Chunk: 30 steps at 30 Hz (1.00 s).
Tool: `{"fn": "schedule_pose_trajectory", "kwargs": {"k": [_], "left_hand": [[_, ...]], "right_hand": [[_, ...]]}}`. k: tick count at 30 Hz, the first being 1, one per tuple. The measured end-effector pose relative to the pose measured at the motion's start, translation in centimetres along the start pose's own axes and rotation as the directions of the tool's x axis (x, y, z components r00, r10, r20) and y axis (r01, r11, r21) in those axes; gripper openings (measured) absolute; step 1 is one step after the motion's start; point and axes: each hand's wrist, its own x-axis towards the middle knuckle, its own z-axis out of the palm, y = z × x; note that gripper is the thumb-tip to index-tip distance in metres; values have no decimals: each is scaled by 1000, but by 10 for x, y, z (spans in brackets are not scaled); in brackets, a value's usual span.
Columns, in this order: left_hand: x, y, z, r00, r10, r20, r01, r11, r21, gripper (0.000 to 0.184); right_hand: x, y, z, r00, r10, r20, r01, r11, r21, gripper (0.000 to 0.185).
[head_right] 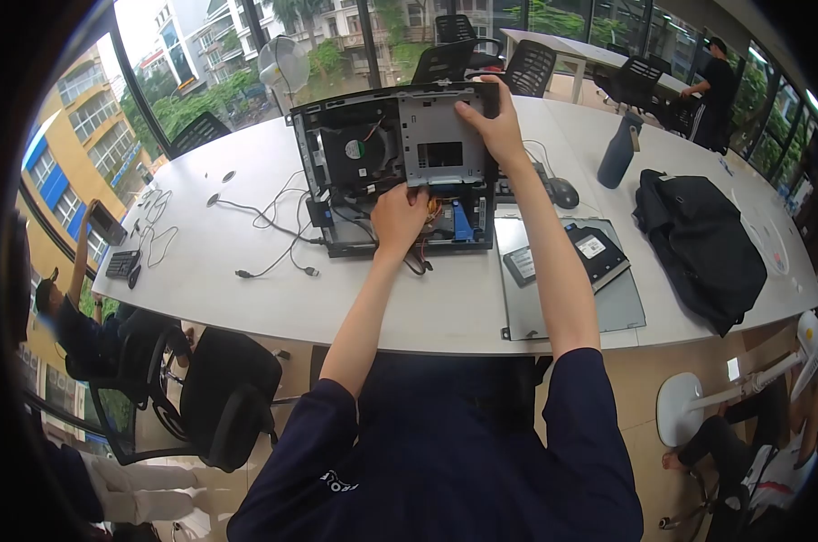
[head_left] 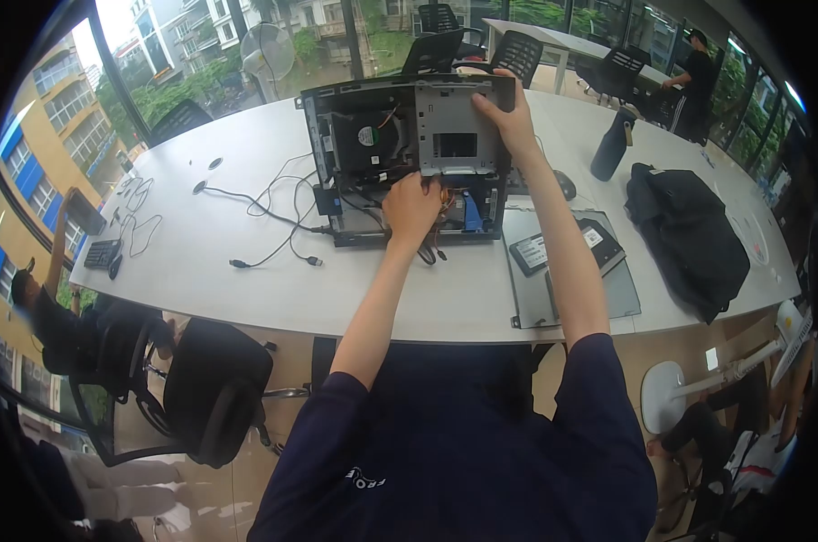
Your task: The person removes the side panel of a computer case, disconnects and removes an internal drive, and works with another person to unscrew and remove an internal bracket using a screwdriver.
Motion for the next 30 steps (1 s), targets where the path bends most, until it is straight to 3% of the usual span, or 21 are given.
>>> {"fn": "schedule_pose_trajectory", "kwargs": {"k": [9,16,30], "left_hand": [[12,-9,-9,984,2,177,24,989,-145,26],[14,-14,-6,987,54,151,-41,995,-88,24],[11,-9,-6,990,-2,140,7,999,-35,28]], "right_hand": [[3,8,-2,1000,-11,-16,10,998,-69,64],[8,19,-3,1000,16,-18,-17,999,-51,64],[4,9,-1,999,30,-29,-32,996,-81,63]]}}
